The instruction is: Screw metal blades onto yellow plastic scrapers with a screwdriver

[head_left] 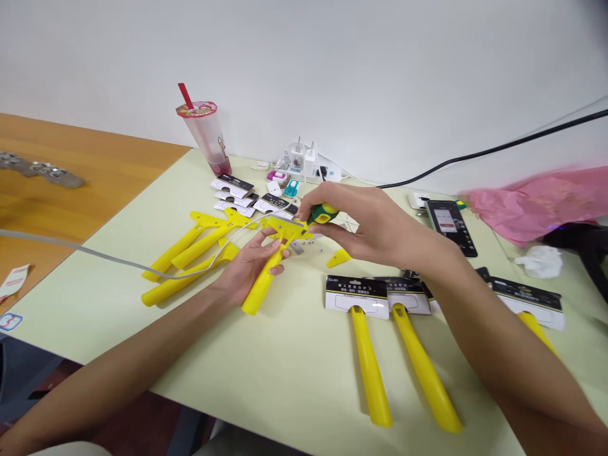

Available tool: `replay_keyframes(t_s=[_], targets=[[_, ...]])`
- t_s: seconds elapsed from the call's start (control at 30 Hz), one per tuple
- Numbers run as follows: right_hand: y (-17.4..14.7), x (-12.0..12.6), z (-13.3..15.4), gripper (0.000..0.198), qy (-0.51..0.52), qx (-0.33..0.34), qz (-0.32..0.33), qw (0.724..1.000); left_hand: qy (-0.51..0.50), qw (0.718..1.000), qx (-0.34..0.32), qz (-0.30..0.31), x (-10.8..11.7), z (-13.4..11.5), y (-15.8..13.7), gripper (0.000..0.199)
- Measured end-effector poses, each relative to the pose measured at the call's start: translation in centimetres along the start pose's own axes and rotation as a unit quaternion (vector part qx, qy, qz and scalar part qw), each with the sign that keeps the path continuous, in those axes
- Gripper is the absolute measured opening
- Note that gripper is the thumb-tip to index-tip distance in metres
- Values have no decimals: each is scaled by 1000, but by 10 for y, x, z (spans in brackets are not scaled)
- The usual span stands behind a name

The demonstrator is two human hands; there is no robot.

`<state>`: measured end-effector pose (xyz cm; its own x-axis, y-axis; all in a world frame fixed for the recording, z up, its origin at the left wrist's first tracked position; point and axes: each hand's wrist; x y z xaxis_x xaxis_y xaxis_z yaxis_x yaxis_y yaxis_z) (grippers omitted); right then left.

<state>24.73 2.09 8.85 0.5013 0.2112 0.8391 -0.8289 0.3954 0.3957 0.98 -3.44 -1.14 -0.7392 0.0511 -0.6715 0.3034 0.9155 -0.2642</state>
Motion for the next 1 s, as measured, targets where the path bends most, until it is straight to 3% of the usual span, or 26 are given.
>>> replay_keyframes(t_s=[0.2, 0.37, 0.67, 0.83, 1.0], targets=[[0, 0, -7, 14, -45, 23, -14, 999, 6, 1000, 12, -9, -3, 0, -1, 37], [-1, 5, -8, 19, -50, 23, -29, 998, 21, 1000, 16, 3, -3, 2, -1, 39], [-2, 10, 5, 20, -54, 9, -23, 998, 51, 997, -30, 48, 2, 2, 0, 41], [-8, 33, 38, 19, -50, 5, -92, 994, 77, 993, -67, 53, 4, 2, 1, 46], [-22, 63, 53, 41, -33, -65, -205, 976, 91, 987, -91, 93, 11, -4, -1, 45]])
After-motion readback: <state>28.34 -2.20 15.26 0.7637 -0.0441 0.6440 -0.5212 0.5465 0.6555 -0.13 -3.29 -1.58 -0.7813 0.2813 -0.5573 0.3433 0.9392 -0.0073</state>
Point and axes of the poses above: each hand's wrist, its own y-axis towards the middle knuckle, its own x-axis out of the back of the hand, z = x × y, and after that the axes turned 5 degrees about z, right-handed
